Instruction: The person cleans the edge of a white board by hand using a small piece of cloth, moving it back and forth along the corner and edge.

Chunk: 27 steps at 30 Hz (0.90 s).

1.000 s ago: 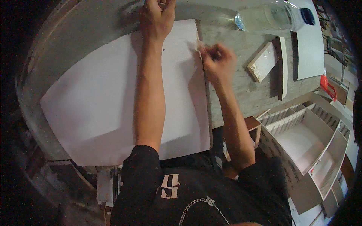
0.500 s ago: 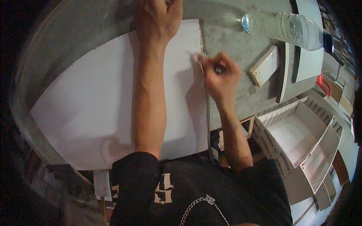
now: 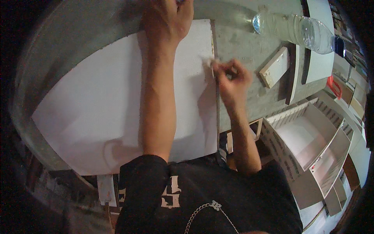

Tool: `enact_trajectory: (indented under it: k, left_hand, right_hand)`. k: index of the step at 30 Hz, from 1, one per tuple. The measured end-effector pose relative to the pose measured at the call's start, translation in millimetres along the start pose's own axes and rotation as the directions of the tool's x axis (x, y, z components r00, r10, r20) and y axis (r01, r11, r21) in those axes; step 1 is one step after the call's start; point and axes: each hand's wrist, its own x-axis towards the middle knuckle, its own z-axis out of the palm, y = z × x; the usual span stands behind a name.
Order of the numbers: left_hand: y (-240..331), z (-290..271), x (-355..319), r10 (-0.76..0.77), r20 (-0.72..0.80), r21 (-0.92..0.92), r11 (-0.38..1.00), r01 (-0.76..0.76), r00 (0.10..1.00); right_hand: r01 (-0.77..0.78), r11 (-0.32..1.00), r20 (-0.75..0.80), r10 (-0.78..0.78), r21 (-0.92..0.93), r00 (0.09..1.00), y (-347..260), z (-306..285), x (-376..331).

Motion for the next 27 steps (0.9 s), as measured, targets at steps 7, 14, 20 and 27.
enact_trajectory:
  k: [7,14,20,27]
  left_hand:
    - [4,6,0,0.066,-0.030,-0.015,0.998,-0.067,0.997]
    - [-1,3,-1,0.036,-0.009,-0.046,0.998,-0.036,0.999]
    - [0,0,2,0.029,-0.001,0.019,0.999,-0.029,1.000]
    - [3,3,0,0.046,0.017,0.054,0.997,-0.047,0.999]
  right_hand:
    - [0.136,0.979,-0.009,-0.139,-0.152,0.990,-24,12,42]
    - [-0.015,0.964,0.011,0.019,-0.267,1.000,-17,0,19]
    - [0.156,0.984,0.033,-0.153,-0.086,0.988,-13,6,26]
    - [0.175,0.962,0.048,-0.169,-0.211,0.985,-31,13,66]
